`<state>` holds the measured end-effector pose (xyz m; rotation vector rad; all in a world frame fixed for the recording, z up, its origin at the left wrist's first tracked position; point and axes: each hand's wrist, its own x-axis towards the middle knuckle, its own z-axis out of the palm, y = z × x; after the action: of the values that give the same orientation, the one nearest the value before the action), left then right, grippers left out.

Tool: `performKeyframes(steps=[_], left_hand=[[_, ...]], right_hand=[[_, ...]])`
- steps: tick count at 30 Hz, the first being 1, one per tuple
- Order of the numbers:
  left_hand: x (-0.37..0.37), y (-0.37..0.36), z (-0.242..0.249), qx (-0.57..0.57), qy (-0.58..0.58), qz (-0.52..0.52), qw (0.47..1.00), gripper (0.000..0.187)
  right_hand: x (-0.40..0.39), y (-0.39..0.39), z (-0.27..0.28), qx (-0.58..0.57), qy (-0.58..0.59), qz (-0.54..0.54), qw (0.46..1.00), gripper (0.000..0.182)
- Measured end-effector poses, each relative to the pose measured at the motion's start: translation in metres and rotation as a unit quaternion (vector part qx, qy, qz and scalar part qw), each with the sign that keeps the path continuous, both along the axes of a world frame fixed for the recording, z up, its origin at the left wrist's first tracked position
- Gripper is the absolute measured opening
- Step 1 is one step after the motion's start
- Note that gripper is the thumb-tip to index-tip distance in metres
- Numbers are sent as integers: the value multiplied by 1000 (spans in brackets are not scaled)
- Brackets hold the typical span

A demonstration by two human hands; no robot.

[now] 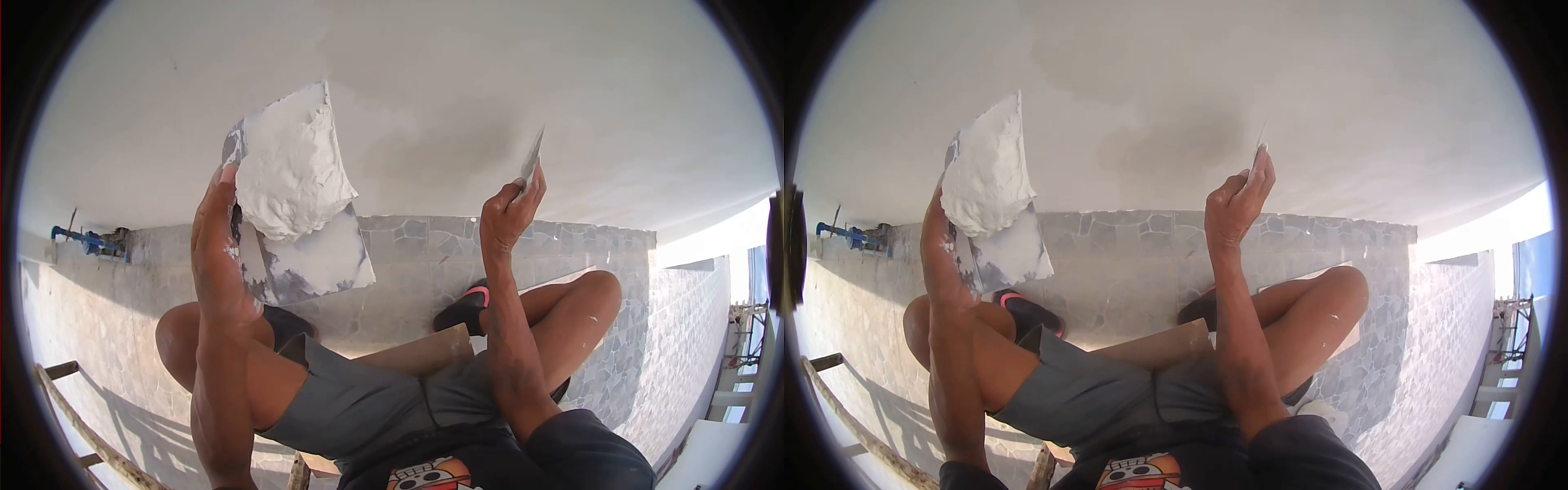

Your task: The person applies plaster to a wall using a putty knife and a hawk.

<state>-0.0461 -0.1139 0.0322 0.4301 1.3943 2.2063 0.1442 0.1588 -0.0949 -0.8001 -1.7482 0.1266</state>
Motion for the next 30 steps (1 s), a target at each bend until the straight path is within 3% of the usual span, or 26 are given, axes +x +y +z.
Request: performKeyframes(steps=[6, 10, 12, 15, 18, 19, 20, 22, 24, 27, 30], left_hand=[[5, -2, 4, -28, 7, 41, 999, 51], [1, -4, 8, -25, -9, 48, 999, 51], [1, -4, 9, -23, -14, 50, 998, 50], [0, -2, 10, -19, -27, 51, 998, 50], [-1, 1, 7, -17, -48, 46, 998, 49], [1, 3, 6, -21, -57, 48, 997, 49], [2, 6, 4, -26, -67, 50, 996, 49], [8, 11, 4, -34, -79, 61, 994, 46], [15, 15, 12, -33, -91, 34, 995, 44], [14, 16, 6, -16, -84, -35, 996, 40], [13, 18, -2, 11, -110, -86, 990, 39]], right_hand=[[-48, 4, -21, 32, -45, -17, 998, 67], [-87, -27, -71, 107, -135, -4, 985, 67], [-88, -37, -95, 126, -155, 43, 979, 67], [-69, -47, -104, 83, -197, 107, 971, 64], [-42, -52, -99, -9, -232, 245, 941, 61], [-34, -59, -79, -42, -185, 252, 949, 51], [-26, -64, -55, -190, -150, 264, 934, 46], [-8, -64, -10, -470, -74, 267, 838, 38], [2, -56, 14, -494, 100, 347, 791, 34], [10, -63, 76, -487, 157, 386, 768, 32], [20, -81, 120, -444, 109, 369, 809, 27]])
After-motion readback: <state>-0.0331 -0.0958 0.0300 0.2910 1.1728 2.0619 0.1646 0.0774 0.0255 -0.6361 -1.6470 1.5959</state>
